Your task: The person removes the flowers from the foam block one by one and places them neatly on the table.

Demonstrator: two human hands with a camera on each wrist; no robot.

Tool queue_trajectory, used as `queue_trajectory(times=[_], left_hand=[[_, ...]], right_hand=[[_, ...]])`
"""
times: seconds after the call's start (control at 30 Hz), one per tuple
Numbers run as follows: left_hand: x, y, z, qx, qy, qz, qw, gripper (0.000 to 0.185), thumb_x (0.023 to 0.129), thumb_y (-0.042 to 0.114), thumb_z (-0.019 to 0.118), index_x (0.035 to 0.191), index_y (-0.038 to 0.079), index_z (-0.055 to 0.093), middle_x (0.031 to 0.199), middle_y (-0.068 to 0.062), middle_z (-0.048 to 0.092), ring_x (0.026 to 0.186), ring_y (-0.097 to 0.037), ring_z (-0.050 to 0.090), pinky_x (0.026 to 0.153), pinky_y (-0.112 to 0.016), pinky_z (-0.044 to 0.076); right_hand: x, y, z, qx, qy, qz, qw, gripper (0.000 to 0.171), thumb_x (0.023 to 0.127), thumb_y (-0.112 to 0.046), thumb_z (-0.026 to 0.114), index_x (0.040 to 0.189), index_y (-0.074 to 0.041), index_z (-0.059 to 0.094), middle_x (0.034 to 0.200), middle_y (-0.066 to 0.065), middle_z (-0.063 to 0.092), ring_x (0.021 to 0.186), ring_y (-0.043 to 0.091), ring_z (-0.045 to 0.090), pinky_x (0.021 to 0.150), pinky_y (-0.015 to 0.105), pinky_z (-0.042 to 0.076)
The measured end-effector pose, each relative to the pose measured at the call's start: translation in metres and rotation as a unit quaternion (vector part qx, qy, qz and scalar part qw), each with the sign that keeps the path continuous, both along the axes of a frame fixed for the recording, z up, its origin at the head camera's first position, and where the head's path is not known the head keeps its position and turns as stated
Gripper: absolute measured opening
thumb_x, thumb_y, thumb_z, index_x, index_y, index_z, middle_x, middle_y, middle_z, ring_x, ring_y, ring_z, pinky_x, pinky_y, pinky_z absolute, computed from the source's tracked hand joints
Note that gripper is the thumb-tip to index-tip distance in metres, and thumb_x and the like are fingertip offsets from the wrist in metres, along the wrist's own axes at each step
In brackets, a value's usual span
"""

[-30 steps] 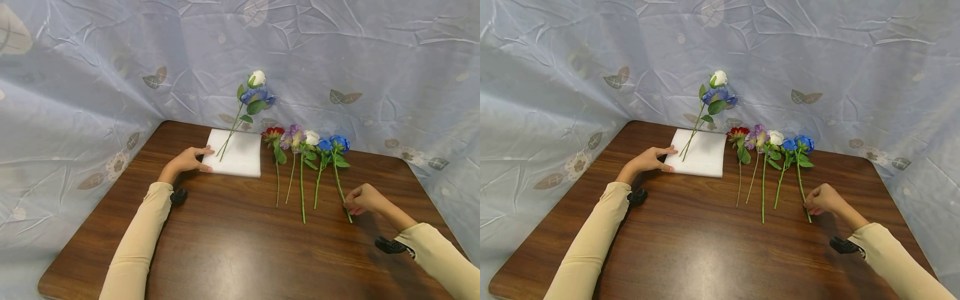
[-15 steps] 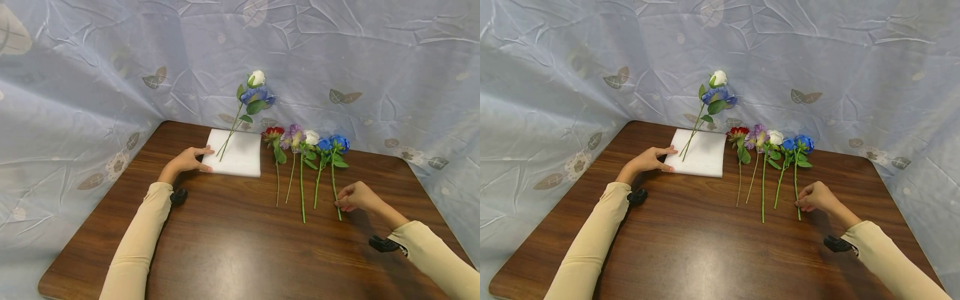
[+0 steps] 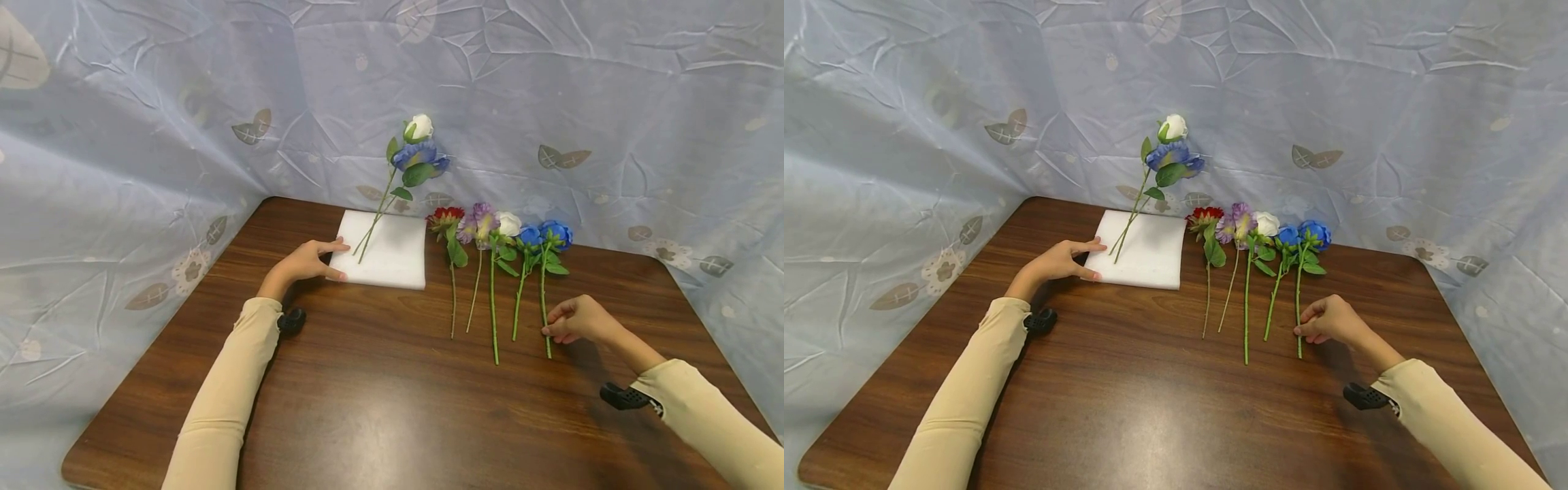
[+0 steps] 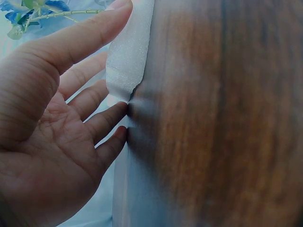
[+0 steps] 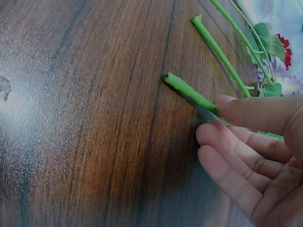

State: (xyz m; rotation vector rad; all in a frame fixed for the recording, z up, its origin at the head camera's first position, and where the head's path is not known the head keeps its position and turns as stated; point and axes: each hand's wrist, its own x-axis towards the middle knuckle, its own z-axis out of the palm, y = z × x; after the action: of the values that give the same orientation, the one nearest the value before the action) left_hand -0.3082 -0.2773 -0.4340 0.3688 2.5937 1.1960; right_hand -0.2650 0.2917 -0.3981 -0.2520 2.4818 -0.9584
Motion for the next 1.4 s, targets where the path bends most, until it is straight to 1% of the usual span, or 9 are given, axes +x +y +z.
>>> queue_trajectory(times=[0.23, 0.53, 0.8, 0.97, 1.13, 1.27, 1.4], left_hand=[[0.000, 0.000, -0.001, 0.001, -0.005, 0.005, 1.0000, 0.080, 0.081, 0.031, 0.088, 0.151, 0.016, 0.052, 0.168, -0.003, 0.025, 0.158, -0.035, 0.019, 0.127, -0.054, 0.023], [0.000, -0.001, -0.001, 0.002, -0.007, 0.009, 0.9999, 0.080, 0.081, 0.031, 0.088, 0.151, 0.018, 0.052, 0.168, -0.002, 0.025, 0.158, -0.034, 0.019, 0.126, -0.053, 0.024], [-0.001, 0.000, -0.002, 0.001, -0.004, 0.011, 0.9999, 0.079, 0.081, 0.031, 0.088, 0.151, 0.019, 0.052, 0.168, -0.001, 0.026, 0.158, -0.033, 0.019, 0.126, -0.052, 0.024], [-0.001, 0.000, -0.002, 0.001, -0.002, 0.011, 0.9999, 0.078, 0.081, 0.030, 0.088, 0.151, 0.018, 0.053, 0.168, -0.002, 0.026, 0.158, -0.032, 0.019, 0.127, -0.052, 0.024], [-0.001, 0.000, -0.001, -0.004, -0.001, 0.007, 1.0000, 0.079, 0.082, 0.030, 0.087, 0.151, 0.017, 0.052, 0.168, -0.003, 0.025, 0.158, -0.034, 0.019, 0.126, -0.053, 0.024], [0.000, 0.001, 0.000, -0.003, -0.003, 0.010, 0.9999, 0.079, 0.082, 0.030, 0.088, 0.151, 0.017, 0.052, 0.168, -0.003, 0.026, 0.157, -0.033, 0.020, 0.125, -0.052, 0.027], [0.000, 0.000, 0.000, 0.001, -0.005, 0.011, 0.9999, 0.079, 0.081, 0.029, 0.088, 0.151, 0.017, 0.053, 0.168, -0.003, 0.026, 0.158, -0.033, 0.020, 0.126, -0.052, 0.026]], right_hand=[[0.000, -0.001, 0.003, 0.000, -0.006, 0.001, 1.000, 0.040, 0.089, -0.014, 0.079, 0.111, 0.016, 0.067, 0.086, 0.012, 0.077, 0.076, 0.023, 0.074, 0.070, 0.038, 0.064], [-0.002, -0.001, 0.003, -0.001, -0.009, 0.008, 1.000, 0.039, 0.090, -0.015, 0.079, 0.111, 0.016, 0.067, 0.086, 0.012, 0.077, 0.077, 0.023, 0.074, 0.070, 0.037, 0.064], [-0.003, 0.001, 0.004, 0.005, -0.010, 0.011, 1.000, 0.039, 0.092, -0.015, 0.076, 0.114, 0.016, 0.066, 0.090, 0.013, 0.076, 0.080, 0.025, 0.073, 0.072, 0.039, 0.064], [-0.004, 0.001, 0.006, 0.000, -0.009, 0.007, 1.000, 0.037, 0.092, -0.014, 0.076, 0.112, 0.015, 0.067, 0.089, 0.012, 0.075, 0.078, 0.023, 0.072, 0.072, 0.040, 0.064], [-0.006, 0.000, 0.009, 0.007, -0.002, -0.003, 1.000, 0.034, 0.091, -0.015, 0.078, 0.108, 0.013, 0.070, 0.087, 0.013, 0.076, 0.076, 0.021, 0.072, 0.072, 0.040, 0.064], [-0.009, -0.003, 0.014, 0.003, 0.009, -0.005, 1.000, 0.033, 0.090, -0.015, 0.078, 0.107, 0.013, 0.070, 0.086, 0.013, 0.076, 0.076, 0.022, 0.072, 0.072, 0.040, 0.064], [-0.014, -0.008, 0.021, 0.000, 0.023, 0.009, 1.000, 0.034, 0.091, -0.016, 0.077, 0.108, 0.013, 0.070, 0.086, 0.013, 0.077, 0.077, 0.021, 0.073, 0.072, 0.041, 0.064]])
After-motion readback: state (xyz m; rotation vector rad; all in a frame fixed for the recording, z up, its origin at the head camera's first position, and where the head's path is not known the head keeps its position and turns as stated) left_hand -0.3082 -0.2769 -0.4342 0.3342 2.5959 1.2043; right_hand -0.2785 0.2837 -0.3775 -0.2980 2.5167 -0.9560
